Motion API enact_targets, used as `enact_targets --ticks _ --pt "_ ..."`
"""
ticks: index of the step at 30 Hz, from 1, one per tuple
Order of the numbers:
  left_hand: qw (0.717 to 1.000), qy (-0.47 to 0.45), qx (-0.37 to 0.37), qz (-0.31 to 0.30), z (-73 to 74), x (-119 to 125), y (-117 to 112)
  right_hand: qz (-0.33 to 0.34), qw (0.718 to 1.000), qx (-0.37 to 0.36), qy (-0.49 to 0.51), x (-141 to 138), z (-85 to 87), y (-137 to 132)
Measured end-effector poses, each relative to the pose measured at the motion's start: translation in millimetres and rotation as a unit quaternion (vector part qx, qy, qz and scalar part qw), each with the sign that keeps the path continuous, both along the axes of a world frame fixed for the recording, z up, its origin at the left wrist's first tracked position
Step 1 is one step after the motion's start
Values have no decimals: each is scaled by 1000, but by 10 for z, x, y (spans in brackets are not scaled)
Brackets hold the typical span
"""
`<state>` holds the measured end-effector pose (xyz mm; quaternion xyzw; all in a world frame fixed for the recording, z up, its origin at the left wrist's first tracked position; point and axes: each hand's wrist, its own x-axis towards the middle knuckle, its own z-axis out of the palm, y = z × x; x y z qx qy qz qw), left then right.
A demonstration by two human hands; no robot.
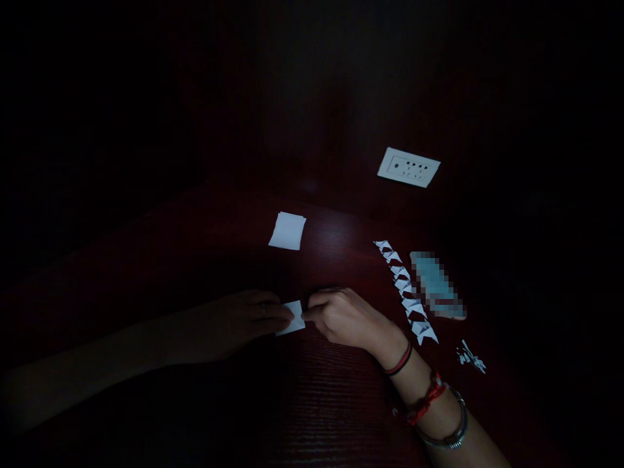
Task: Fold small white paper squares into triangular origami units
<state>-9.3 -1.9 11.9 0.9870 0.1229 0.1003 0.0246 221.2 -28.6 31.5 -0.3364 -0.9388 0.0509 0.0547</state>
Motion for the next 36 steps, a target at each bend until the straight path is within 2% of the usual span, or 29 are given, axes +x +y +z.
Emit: enact_targets --ticks 9,14,23,30,36 --pt "1000 -1 1 -6 -10 -3 4 -46 999 8 22 71 -28 3" --pt "1000 -3 -9 -11 -14 -3 17 -20 999 -22 30 20 -50 -16" --pt "1000 16 -6 -5 -2 -6 31 -11 1000 -9 3 10 8 -47" --pt "1000 8 -6 -8 21 0 22 -22 999 -14 32 7 -23 -46" --pt "1000 4 1 -6 31 1 8 -12 1000 -10 17 17 -13 -42"
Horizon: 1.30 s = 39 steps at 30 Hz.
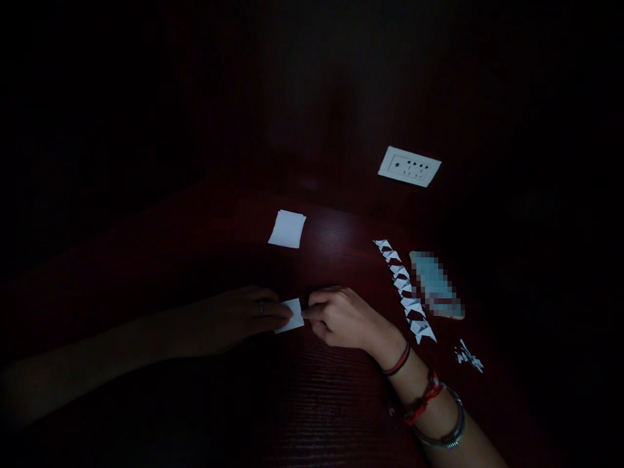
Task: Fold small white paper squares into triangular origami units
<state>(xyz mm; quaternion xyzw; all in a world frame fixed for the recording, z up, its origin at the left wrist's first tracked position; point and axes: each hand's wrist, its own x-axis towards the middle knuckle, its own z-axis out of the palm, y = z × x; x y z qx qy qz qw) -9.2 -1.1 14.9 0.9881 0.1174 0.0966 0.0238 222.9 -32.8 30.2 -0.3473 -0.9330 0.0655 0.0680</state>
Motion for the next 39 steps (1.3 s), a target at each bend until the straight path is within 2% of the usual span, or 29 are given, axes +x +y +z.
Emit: enact_targets --ticks 8,12,17,24,31,39 --pt "1000 -8 2 2 -22 1 7 -17 1000 1 15 20 5 9" --pt "1000 -2 7 2 -26 -4 10 -4 999 -24 32 4 9 -7" --pt "999 27 14 10 -9 -13 8 12 999 -33 3 -16 39 -31" --pt "1000 21 20 7 -7 -24 21 18 999 -39 -18 -9 80 -42" --pt "1000 11 23 5 -20 -26 33 -17 999 -4 32 -19 36 -23" --pt "998 -8 39 48 -130 -27 46 -40 999 35 -3 -38 -82 8"
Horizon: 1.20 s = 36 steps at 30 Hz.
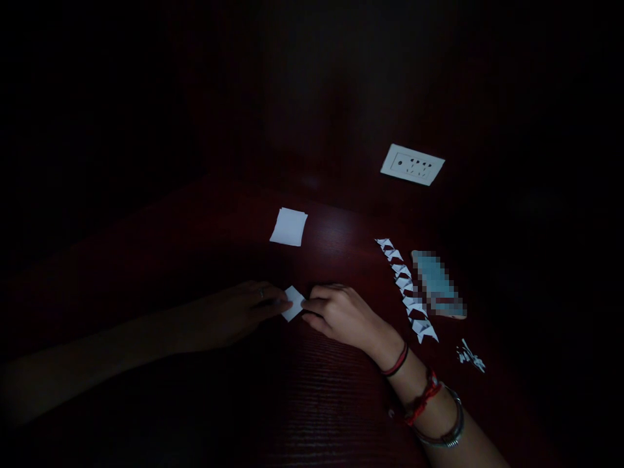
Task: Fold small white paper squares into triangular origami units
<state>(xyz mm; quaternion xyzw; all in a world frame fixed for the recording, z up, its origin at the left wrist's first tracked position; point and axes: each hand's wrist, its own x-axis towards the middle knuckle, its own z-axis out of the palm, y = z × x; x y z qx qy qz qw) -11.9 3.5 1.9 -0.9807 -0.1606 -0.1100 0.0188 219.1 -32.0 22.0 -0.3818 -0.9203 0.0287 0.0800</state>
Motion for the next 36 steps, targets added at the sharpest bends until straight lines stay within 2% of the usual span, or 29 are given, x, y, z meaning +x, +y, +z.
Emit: enact_targets --ticks 8,13,20,27,36 --pt "996 -48 -56 -59 19 -25 48 -30 1000 8 -2 -31 4 -24" --pt "995 -26 -80 -46 51 -24 52 -25 1000 5 -5 -2 -6 -24" --pt "998 1 -56 -43 47 -35 72 21 1000 -15 1 63 -12 17" --pt "997 4 -63 -40 -3 -22 63 29 999 14 -11 55 -17 38" --pt "997 7 -66 -43 12 -18 69 41 999 21 -14 67 -19 34"
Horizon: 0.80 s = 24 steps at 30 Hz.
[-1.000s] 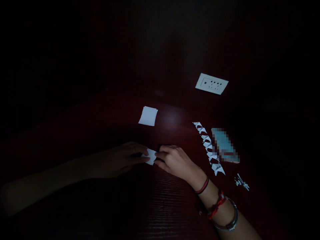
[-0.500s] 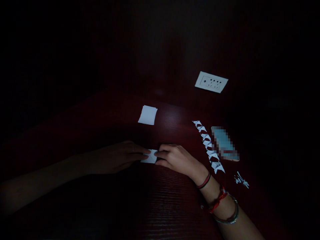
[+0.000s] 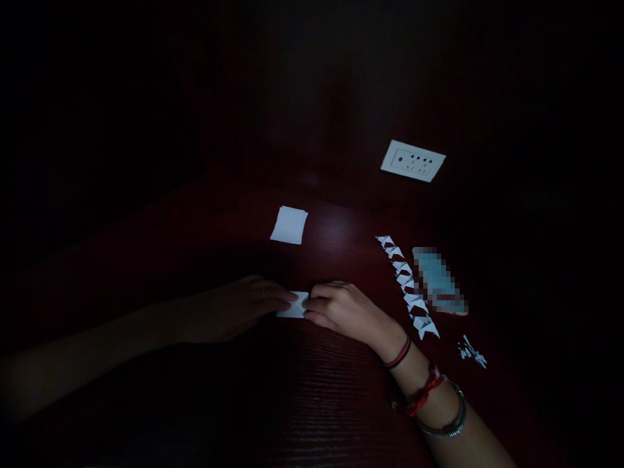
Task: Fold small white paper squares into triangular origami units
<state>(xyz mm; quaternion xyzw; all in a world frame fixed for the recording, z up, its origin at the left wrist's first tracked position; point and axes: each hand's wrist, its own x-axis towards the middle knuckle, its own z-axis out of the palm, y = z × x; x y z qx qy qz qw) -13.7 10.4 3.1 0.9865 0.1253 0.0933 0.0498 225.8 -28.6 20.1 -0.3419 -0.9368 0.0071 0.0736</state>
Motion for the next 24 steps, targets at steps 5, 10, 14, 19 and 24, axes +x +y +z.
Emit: enact_targets --ticks 5,10,14,19,24 --pt "1000 3 3 2 -16 -11 2 -2 999 -43 20 8 15 -3" --pt "1000 -7 1 2 -26 -8 -3 -30 994 -81 61 -38 6 -25" --pt "1000 -4 -5 -1 -19 -1 -7 -86 987 -70 113 -83 -44 -19" --pt "1000 3 -3 -4 -16 24 -5 -131 984 -50 113 -103 -95 6" --pt "1000 5 10 3 -30 53 -2 -156 984 -34 85 -137 -88 12"
